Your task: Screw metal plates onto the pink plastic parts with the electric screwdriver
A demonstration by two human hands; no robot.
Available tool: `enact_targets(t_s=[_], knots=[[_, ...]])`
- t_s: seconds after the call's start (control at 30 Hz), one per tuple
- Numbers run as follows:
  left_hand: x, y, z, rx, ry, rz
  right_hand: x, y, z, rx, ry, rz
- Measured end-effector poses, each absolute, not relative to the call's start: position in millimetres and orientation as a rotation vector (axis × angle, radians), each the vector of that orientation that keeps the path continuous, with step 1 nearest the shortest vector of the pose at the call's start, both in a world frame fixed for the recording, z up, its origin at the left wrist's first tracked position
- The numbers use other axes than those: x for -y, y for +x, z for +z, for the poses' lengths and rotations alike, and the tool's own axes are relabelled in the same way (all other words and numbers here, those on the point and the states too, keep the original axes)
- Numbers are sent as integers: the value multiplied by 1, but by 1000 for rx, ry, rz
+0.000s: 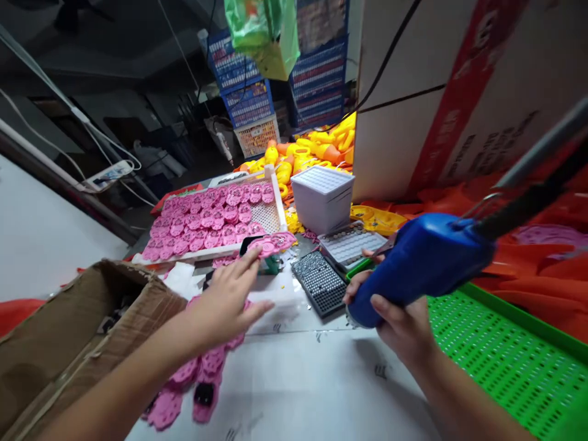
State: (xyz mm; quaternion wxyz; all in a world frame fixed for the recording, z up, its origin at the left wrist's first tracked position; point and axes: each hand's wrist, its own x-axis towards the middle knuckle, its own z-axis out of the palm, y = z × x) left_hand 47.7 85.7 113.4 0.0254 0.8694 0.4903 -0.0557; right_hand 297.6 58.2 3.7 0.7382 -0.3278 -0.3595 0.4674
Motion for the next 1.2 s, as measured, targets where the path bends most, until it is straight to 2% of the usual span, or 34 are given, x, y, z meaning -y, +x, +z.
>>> enact_targets(t_s=[0.17,0.4,0.57,0.7,0.8,0.93,1.07,1.2], knots=[[-14,41,69,-1391,2605,-239,-55,297,9,811,-719,1031],[3,40,19,-1398,2554,-363,-45,291,13,876,-684,1062],[5,33,8,-1360,2571,-311,-44,290,11,881,-686,1074],[-1,31,22,-1279,2623,-298,-47,292,11,887,-678,1039],[-21,31,43,-1346,2646,-327,-48,293,12,882,-685,1029],[-83,27,64,-1705,2603,-367,-48,294,11,881,-698,1028],[-156,15,60,-1976,2498,-430,-50,294,8,881,-715,1018],[-198,7,47,-2003,2473,-493,-54,294,8,852,-727,1002]])
